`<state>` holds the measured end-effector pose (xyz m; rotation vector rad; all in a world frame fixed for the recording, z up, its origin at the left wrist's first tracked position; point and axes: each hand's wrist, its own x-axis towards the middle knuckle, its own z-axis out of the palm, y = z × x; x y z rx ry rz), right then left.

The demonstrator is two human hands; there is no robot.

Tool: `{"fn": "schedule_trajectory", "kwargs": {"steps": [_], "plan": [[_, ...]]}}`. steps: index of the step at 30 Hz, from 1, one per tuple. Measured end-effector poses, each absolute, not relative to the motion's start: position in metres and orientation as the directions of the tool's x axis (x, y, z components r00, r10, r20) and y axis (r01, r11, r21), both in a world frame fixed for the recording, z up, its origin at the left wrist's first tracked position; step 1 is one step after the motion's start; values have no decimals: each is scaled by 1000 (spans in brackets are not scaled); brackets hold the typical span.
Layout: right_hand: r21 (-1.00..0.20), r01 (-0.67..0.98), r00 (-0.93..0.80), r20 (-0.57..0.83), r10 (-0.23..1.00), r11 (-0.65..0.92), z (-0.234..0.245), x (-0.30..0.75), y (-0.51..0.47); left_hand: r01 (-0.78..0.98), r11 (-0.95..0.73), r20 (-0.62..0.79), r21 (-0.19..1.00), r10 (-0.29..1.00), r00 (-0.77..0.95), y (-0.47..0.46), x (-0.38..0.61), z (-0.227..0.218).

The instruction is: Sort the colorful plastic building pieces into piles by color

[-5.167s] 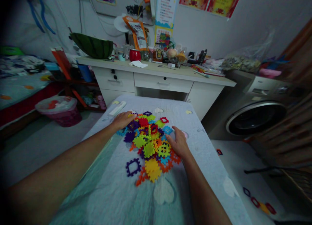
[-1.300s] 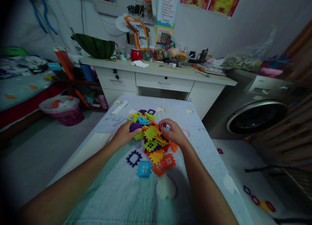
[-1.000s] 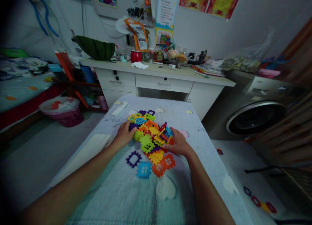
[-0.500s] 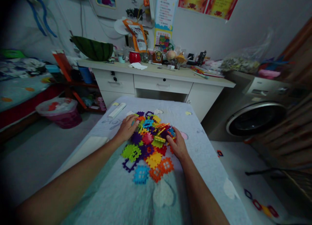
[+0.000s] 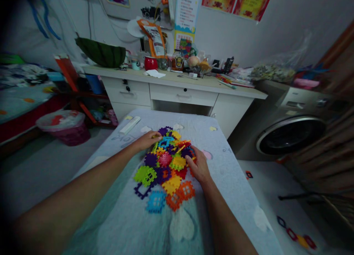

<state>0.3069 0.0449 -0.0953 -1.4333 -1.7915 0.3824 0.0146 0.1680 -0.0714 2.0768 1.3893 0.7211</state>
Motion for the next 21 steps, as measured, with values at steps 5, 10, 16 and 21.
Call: {"fn": "schedule_trajectory", "kwargs": {"steps": [5, 10, 16, 21], "plan": [[-650, 675, -7, 467, 884, 349, -98, 307, 45, 506, -340, 83, 793, 882, 463, 164, 24, -58], [-698, 645, 40, 439, 898, 312, -100, 308, 46, 741, -356, 208, 569, 935, 288, 182, 42, -50], [-713, 640, 41, 405, 914, 287, -99, 306, 45, 813, -279, 67, 511, 956, 285, 211, 62, -57], [-708, 641, 17, 400, 916, 297, -96, 306, 46, 787, -314, -46, 531, 917, 396, 221, 77, -57]]}}
